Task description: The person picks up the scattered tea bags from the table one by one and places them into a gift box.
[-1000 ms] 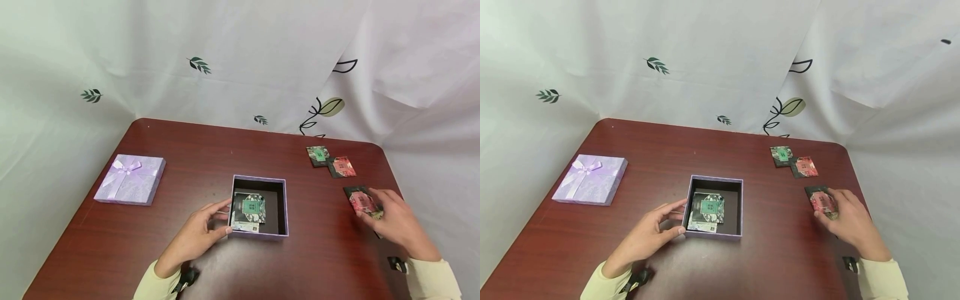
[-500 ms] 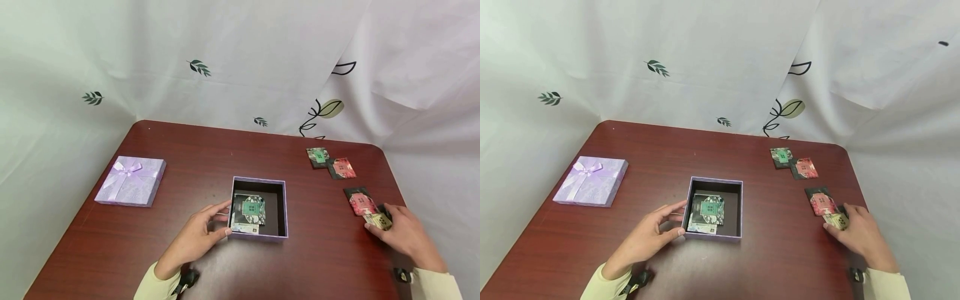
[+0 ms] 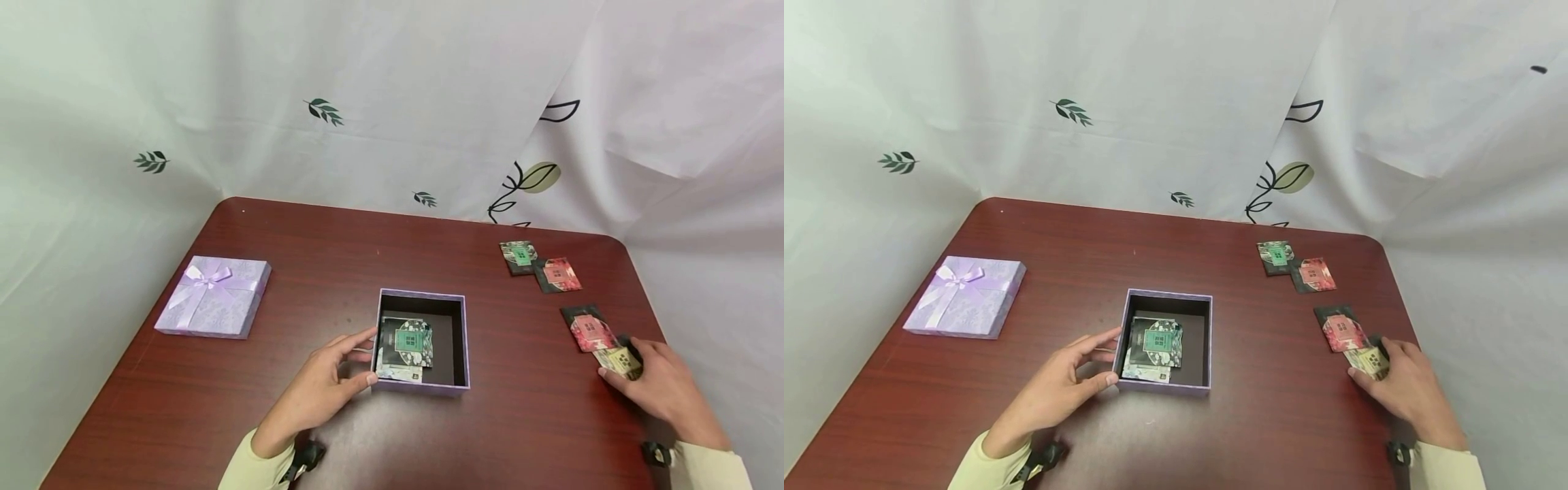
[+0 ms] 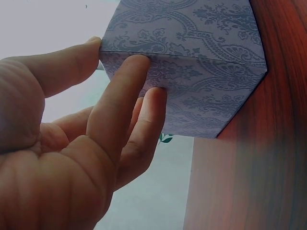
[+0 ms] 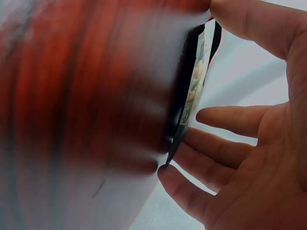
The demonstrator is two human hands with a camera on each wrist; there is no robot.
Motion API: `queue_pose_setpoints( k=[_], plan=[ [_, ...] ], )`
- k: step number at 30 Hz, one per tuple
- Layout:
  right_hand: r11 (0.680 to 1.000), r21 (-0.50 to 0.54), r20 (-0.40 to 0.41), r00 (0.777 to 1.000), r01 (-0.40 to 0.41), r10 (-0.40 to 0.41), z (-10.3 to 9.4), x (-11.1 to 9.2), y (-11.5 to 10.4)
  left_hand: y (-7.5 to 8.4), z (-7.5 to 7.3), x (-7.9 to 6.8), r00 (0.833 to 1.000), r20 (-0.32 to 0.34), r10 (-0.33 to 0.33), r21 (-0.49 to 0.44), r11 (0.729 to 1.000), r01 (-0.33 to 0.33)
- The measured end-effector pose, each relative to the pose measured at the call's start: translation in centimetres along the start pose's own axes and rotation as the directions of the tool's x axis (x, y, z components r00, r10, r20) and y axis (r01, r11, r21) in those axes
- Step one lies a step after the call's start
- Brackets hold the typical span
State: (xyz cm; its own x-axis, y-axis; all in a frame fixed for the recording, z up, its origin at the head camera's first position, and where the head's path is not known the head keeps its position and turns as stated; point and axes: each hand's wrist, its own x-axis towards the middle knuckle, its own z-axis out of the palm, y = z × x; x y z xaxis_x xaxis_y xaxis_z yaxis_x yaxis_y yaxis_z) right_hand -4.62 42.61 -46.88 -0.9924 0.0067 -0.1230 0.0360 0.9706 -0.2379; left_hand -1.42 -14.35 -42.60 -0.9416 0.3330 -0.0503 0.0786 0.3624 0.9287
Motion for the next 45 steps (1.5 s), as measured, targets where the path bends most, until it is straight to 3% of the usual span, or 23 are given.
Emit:
queue_pose_setpoints(
  k=[11,27,45],
  plan=[
    [0.999,0.0,-0.066,0.997,0.05,-0.05,0.3,0.0,-0.2,-0.1,-0.1,0.0,1.0,-0.005,0.008,0.019,1.0,-0.008],
    [0.997,-0.066,-0.02,0.999,0.047,-0.048,0.6,-0.4,-1.0,-0.2,-0.1,0.0,1.0,-0.002,0.02,-0.004,1.0,-0.02],
    [1.0,-0.001,0.003,1.0,-0.011,0.011,-0.1,0.0,-1.2,-0.3,-0.1,0.0,1.0,0.008,0.007,-0.021,1.0,-0.007]
  ],
)
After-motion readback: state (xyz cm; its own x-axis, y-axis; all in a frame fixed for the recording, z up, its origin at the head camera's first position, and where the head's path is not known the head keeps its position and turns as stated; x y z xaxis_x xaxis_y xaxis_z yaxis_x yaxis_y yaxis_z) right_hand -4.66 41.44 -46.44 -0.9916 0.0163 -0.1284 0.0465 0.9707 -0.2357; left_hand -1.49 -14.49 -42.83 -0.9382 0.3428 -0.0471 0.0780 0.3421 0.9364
